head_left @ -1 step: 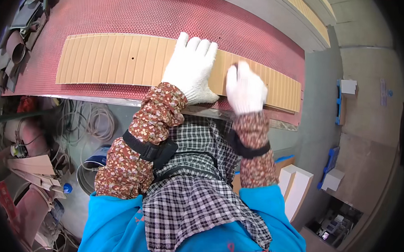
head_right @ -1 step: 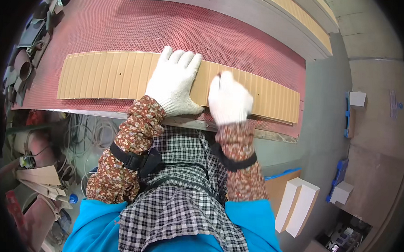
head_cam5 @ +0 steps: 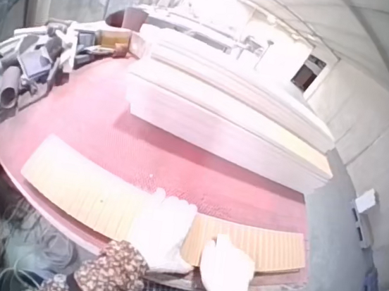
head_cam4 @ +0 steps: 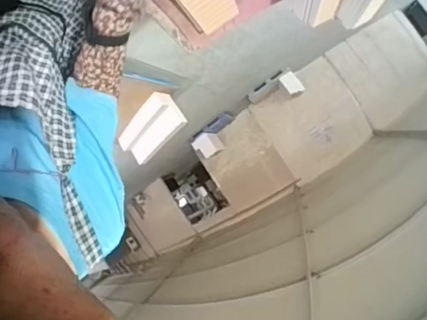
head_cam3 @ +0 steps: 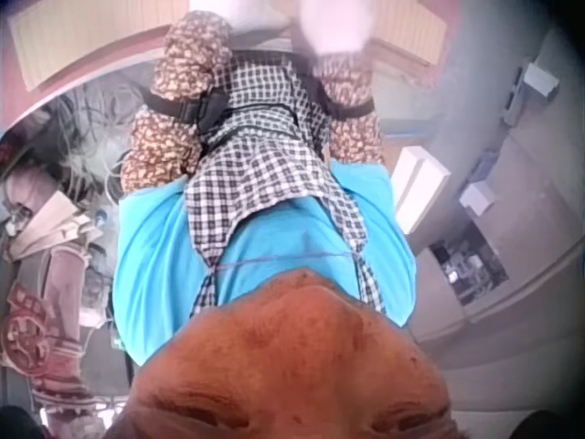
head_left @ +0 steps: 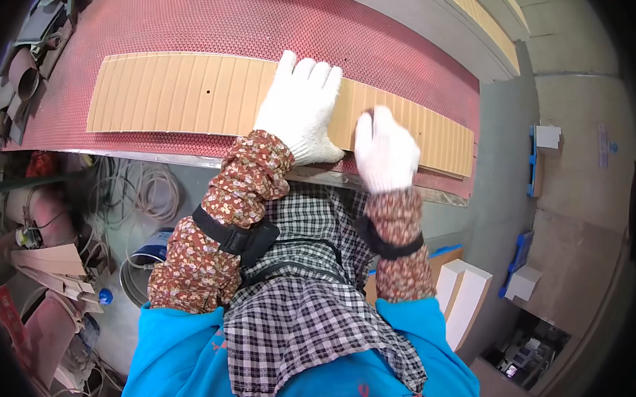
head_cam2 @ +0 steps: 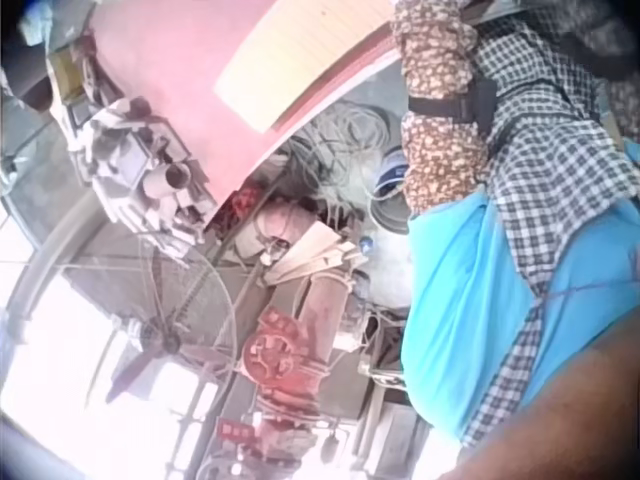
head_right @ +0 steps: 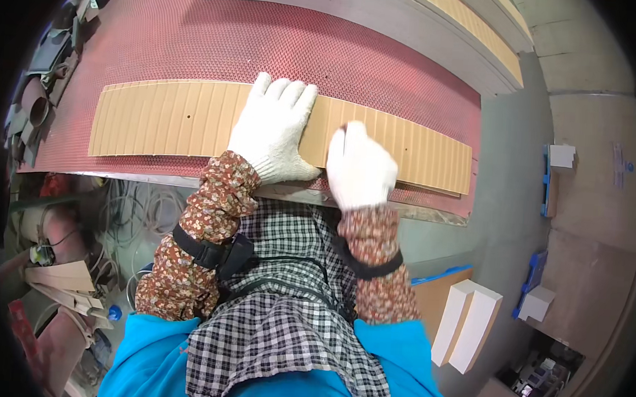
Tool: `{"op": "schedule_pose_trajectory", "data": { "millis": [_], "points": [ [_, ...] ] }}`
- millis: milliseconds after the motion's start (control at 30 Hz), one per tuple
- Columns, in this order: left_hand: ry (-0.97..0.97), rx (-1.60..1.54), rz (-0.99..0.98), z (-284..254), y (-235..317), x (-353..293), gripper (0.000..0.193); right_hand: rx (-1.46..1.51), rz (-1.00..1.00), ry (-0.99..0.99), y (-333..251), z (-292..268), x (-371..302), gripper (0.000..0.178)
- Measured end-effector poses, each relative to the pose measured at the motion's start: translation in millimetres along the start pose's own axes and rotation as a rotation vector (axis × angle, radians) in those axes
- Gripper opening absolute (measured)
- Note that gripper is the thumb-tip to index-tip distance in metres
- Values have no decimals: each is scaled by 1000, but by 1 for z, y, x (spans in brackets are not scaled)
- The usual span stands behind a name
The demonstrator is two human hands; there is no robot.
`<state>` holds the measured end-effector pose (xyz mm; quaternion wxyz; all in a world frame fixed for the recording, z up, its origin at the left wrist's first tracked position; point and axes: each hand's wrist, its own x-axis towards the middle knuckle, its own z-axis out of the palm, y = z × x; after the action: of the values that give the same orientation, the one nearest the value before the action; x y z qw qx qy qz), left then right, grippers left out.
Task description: The recorder is sanding or cleaning the surface of a wooden furniture panel on a workshop table.
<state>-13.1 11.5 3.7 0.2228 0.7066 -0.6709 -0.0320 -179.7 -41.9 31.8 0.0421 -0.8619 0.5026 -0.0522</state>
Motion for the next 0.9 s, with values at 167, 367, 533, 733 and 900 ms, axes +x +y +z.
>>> {"op": "schedule_pose_trajectory", "data": {
  "millis": [167, 367, 533, 733, 900],
  "points": [
    [77, -14, 38, 4, -11, 9, 103, 68, -51, 77, -1, 0, -25, 28],
    [84, 25, 26, 1, -12, 7, 103, 29, 15, 0, -5, 1, 35, 30],
    [-23, -21, 25, 1, -8, 10, 110, -82, -40, 6, 10, 15, 92, 38],
    [-41, -31, 16, -1, -9, 10, 109, -88, 45, -36, -6, 6, 67, 37],
    [13, -12, 13, 1, -11, 7, 109, 15, -100, 200, -3, 11, -3, 21]
  ]
}}
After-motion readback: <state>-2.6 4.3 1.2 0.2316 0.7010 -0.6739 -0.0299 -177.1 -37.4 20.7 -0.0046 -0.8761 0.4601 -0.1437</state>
